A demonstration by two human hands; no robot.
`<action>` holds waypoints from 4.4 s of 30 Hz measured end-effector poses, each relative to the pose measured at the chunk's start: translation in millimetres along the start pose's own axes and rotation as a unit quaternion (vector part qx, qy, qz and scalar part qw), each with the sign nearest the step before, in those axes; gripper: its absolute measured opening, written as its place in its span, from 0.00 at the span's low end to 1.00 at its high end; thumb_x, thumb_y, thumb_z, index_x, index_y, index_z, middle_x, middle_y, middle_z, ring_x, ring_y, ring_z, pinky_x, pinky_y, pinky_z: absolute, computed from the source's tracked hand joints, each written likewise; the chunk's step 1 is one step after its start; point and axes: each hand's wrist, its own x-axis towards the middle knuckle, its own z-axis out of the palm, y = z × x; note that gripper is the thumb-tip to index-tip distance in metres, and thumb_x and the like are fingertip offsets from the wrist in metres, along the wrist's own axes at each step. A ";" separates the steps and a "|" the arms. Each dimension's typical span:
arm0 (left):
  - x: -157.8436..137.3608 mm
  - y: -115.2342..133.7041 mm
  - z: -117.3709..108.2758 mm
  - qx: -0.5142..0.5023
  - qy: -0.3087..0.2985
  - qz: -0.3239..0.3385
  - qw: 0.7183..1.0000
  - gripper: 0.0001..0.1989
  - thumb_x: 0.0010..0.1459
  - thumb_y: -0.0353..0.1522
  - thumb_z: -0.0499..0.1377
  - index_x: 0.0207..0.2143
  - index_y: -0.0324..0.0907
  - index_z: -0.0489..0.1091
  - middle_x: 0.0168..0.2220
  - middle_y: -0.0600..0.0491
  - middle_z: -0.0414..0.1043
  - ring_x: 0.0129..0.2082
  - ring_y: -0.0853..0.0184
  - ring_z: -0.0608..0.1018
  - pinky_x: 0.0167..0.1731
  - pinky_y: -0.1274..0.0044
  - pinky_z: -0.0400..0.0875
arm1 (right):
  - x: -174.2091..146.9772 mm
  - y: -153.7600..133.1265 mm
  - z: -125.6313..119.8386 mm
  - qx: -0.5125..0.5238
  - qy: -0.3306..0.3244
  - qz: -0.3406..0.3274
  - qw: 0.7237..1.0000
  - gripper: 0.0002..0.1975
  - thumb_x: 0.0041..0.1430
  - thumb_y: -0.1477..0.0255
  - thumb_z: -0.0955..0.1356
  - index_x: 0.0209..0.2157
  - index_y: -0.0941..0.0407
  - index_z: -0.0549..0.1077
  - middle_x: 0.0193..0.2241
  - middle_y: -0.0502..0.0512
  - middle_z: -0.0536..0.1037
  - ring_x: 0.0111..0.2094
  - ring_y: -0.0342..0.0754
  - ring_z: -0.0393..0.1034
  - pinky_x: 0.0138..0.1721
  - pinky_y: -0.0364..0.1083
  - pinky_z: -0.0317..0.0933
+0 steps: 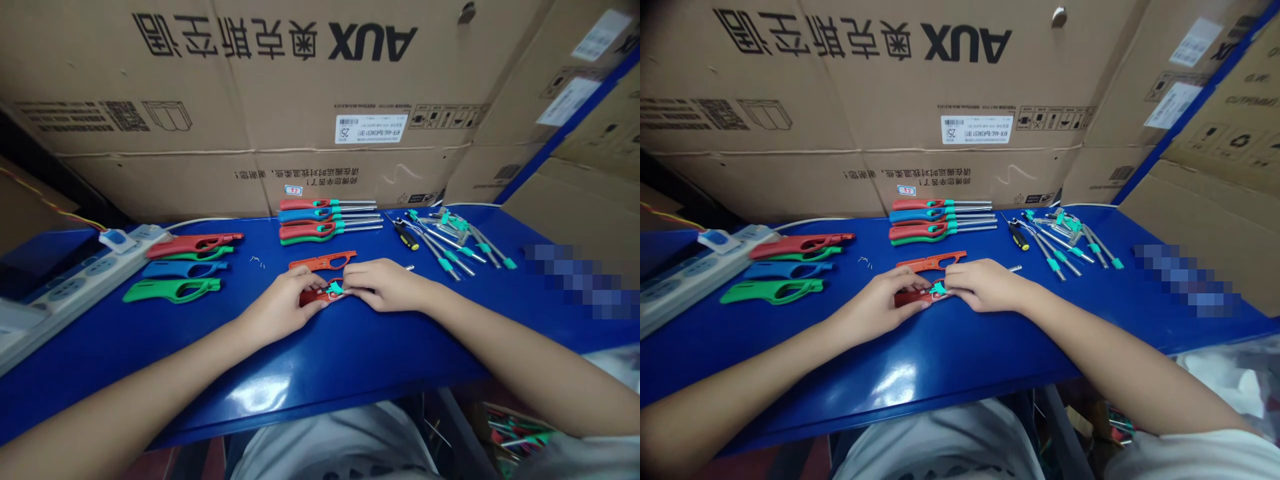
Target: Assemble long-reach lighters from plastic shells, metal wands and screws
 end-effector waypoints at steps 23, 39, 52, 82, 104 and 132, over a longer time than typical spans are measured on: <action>2.1 9.5 16.9 -0.031 0.077 -0.006 0.997 0.08 0.60 0.37 0.64 0.36 0.41 0.73 0.33 0.53 0.77 0.30 0.66 0.77 0.33 0.75 0.69 | 1.7 -5.1 3.6 -0.205 -0.021 -0.101 0.973 0.13 0.70 0.77 0.59 0.40 0.58 0.75 0.34 0.56 0.77 0.34 0.47 0.67 0.28 0.45 0.49; 2.7 10.6 17.6 -0.072 0.096 -0.022 0.993 0.02 0.58 0.31 0.63 0.32 0.41 0.72 0.29 0.55 0.77 0.26 0.70 0.74 0.31 0.77 0.70 | 2.9 -1.5 9.2 -0.185 0.031 -0.107 0.976 0.15 0.72 0.74 0.60 0.36 0.58 0.76 0.32 0.54 0.78 0.32 0.45 0.67 0.29 0.45 0.51; 4.1 10.6 18.2 -0.110 0.096 -0.033 0.989 0.03 0.57 0.31 0.63 0.31 0.41 0.72 0.28 0.56 0.76 0.25 0.70 0.74 0.29 0.79 0.71 | 2.4 -2.2 7.2 -0.203 -0.003 -0.110 0.973 0.14 0.71 0.76 0.59 0.40 0.58 0.76 0.33 0.56 0.77 0.32 0.46 0.65 0.28 0.46 0.47; 2.0 2.8 -0.8 -0.054 0.033 -0.005 0.998 0.10 0.62 0.30 0.60 0.41 0.45 0.81 0.39 0.53 0.83 0.38 0.63 0.82 0.39 0.74 0.75 | -4.0 5.3 -11.7 -0.059 -0.001 0.038 0.998 0.16 0.69 0.63 0.66 0.53 0.54 0.75 0.47 0.57 0.82 0.46 0.51 0.77 0.44 0.46 0.66; -1.9 -3.7 10.2 0.039 0.066 0.087 0.993 0.14 0.67 0.36 0.56 0.50 0.43 0.76 0.47 0.48 0.77 0.47 0.60 0.79 0.48 0.68 0.74 | -44.9 80.5 -59.2 -0.245 0.221 0.496 0.803 0.20 0.54 0.76 0.65 0.50 0.60 0.75 0.47 0.67 0.74 0.45 0.60 0.72 0.43 0.54 0.66; 1.8 -2.3 16.9 -0.077 0.136 0.073 0.985 0.19 0.59 0.40 0.66 0.50 0.43 0.77 0.49 0.47 0.79 0.48 0.59 0.80 0.52 0.67 0.75 | -15.7 61.7 -34.3 -0.021 0.237 0.391 0.889 0.08 0.57 0.67 0.71 0.36 0.57 0.73 0.36 0.57 0.75 0.36 0.49 0.70 0.39 0.47 0.64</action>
